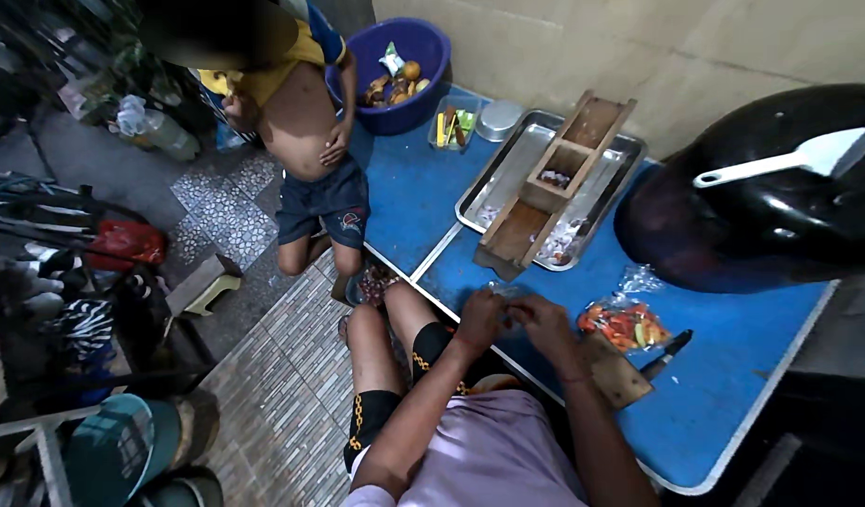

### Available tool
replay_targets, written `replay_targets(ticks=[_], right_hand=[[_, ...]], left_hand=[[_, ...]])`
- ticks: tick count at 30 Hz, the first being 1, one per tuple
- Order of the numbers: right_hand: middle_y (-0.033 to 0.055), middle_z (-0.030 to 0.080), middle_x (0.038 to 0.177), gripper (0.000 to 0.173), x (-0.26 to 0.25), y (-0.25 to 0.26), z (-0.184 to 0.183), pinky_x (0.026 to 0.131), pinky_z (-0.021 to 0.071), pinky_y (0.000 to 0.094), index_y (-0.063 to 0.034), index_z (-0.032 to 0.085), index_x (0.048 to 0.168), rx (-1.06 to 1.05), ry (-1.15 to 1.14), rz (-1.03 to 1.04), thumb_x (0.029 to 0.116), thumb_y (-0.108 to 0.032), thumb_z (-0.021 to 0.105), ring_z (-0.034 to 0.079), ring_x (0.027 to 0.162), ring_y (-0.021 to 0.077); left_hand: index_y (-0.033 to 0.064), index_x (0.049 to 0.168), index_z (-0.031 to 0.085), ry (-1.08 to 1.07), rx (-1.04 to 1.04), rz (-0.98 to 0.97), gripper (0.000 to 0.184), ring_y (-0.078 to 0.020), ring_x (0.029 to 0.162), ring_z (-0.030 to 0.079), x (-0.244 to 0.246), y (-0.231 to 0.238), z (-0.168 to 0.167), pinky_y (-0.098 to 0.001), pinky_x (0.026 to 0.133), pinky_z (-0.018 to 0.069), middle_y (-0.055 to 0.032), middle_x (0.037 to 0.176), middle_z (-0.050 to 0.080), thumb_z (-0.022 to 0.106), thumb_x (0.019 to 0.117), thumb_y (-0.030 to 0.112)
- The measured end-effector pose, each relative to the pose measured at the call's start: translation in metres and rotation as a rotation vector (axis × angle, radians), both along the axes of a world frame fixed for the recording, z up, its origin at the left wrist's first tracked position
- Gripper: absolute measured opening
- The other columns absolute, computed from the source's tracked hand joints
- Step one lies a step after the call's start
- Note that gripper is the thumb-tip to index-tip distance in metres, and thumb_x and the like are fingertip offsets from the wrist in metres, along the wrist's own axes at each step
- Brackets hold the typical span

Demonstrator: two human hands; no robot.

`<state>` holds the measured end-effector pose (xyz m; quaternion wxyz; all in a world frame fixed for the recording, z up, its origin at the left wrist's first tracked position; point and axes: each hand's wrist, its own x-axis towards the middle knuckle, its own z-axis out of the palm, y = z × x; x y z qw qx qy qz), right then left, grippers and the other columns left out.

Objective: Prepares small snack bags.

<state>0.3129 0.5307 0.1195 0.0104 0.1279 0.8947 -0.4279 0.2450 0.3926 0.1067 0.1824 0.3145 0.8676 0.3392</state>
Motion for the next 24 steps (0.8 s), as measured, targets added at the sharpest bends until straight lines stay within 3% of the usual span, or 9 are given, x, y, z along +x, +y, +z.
replay_targets(ticks=[5, 8, 10, 12, 15, 17, 19, 22, 24], right_hand=[[0.0302, 0.069, 0.111, 0.021, -0.003, -0.007, -0.005, 0.097, 0.053, 0.0566, 0.0093, 0.071, 0.112, 0.107, 0.026, -0.076, 0.1015, -0.004, 0.059, 0.068, 0.106, 0.0449], [0.0265, 0.07, 0.112, 0.021, -0.003, 0.004, -0.013, 0.095, 0.054, 0.0554, 0.0069, 0.071, 0.115, -0.045, 0.007, -0.2, 0.1016, -0.007, 0.062, 0.069, 0.103, 0.0392], [0.0179, 0.071, 0.104, 0.021, 0.002, 0.013, -0.017, 0.082, 0.0561, 0.0411, 0.0053, 0.069, 0.115, -0.3, 0.004, -0.341, 0.102, -0.009, 0.062, 0.067, 0.086, 0.0233], [0.0052, 0.065, 0.088, 0.018, 0.006, 0.018, -0.021, 0.061, 0.05, 0.0239, 0.0013, 0.066, 0.111, -0.608, 0.007, -0.497, 0.1028, -0.009, 0.053, 0.057, 0.066, 0.0078], [0.0011, 0.067, 0.083, 0.022, 0.012, 0.024, -0.024, 0.048, 0.0439, 0.0179, -0.0049, 0.065, 0.099, -0.827, -0.016, -0.568, 0.0986, -0.007, 0.043, 0.056, 0.058, 0.005], [0.0024, 0.066, 0.084, 0.025, 0.014, 0.02, -0.021, 0.051, 0.0434, 0.0194, -0.0016, 0.067, 0.1, -0.791, -0.071, -0.543, 0.097, -0.005, 0.043, 0.055, 0.06, 0.0059], [0.0044, 0.066, 0.085, 0.024, 0.01, 0.012, -0.018, 0.058, 0.0461, 0.0217, 0.002, 0.069, 0.105, -0.631, -0.125, -0.456, 0.102, -0.006, 0.047, 0.055, 0.065, 0.0067], [0.018, 0.073, 0.103, 0.024, -0.001, 0.003, -0.019, 0.088, 0.0554, 0.048, 0.0011, 0.074, 0.112, -0.28, -0.28, -0.211, 0.1053, -0.017, 0.059, 0.069, 0.092, 0.0277], [0.0204, 0.073, 0.113, 0.028, -0.011, -0.004, -0.022, 0.096, 0.0512, 0.0612, -0.0057, 0.074, 0.121, -0.07, -0.365, -0.115, 0.1061, -0.022, 0.057, 0.069, 0.107, 0.0384]], left_hand=[[-0.0063, 0.109, 0.072, -0.042, 0.049, 0.0, 0.018, -0.0396, 0.111, 0.064, 0.003, 0.0, 0.002, -0.0502, 0.102, 0.0498, -0.0254, 0.111, 0.068, 0.061, 0.0963, 0.002], [-0.0049, 0.107, 0.073, -0.008, 0.136, 0.04, 0.016, -0.0367, 0.107, 0.067, 0.01, -0.001, 0.009, -0.0485, 0.098, 0.053, -0.0229, 0.107, 0.07, 0.062, 0.0962, 0.001], [-0.0036, 0.106, 0.072, -0.019, 0.129, 0.084, 0.015, -0.0371, 0.108, 0.066, 0.006, -0.008, 0.01, -0.05, 0.099, 0.0523, -0.0225, 0.11, 0.069, 0.062, 0.0976, 0.003], [-0.0018, 0.107, 0.073, -0.023, 0.04, 0.144, 0.017, -0.0377, 0.113, 0.063, -0.002, -0.009, 0.006, -0.0505, 0.101, 0.0503, -0.0219, 0.116, 0.067, 0.062, 0.0991, 0.007], [0.0042, 0.103, 0.076, 0.08, 0.043, 0.172, 0.014, -0.0391, 0.115, 0.057, -0.002, -0.008, -0.01, -0.051, 0.099, 0.0495, -0.0211, 0.122, 0.062, 0.065, 0.096, 0.008], [0.0088, 0.103, 0.077, 0.091, 0.076, 0.139, 0.014, -0.042, 0.125, 0.052, 0.001, -0.009, -0.017, -0.0544, 0.104, 0.0459, -0.0228, 0.137, 0.055, 0.069, 0.0925, 0.01], [0.0107, 0.103, 0.078, 0.107, 0.003, 0.075, 0.014, -0.0447, 0.129, 0.049, 0.001, -0.006, -0.022, -0.0579, 0.105, 0.0437, -0.0243, 0.143, 0.052, 0.071, 0.0917, 0.014], [0.011, 0.109, 0.077, 0.106, -0.168, 0.039, 0.019, -0.0441, 0.131, 0.047, -0.001, -0.001, -0.029, -0.0584, 0.104, 0.0428, -0.0214, 0.15, 0.047, 0.07, 0.0927, 0.017], [0.0095, 0.117, 0.075, 0.067, -0.24, 0.058, 0.027, -0.0438, 0.129, 0.049, -0.002, 0.002, -0.032, -0.0561, 0.102, 0.0458, -0.0212, 0.153, 0.044, 0.071, 0.0909, 0.014]])
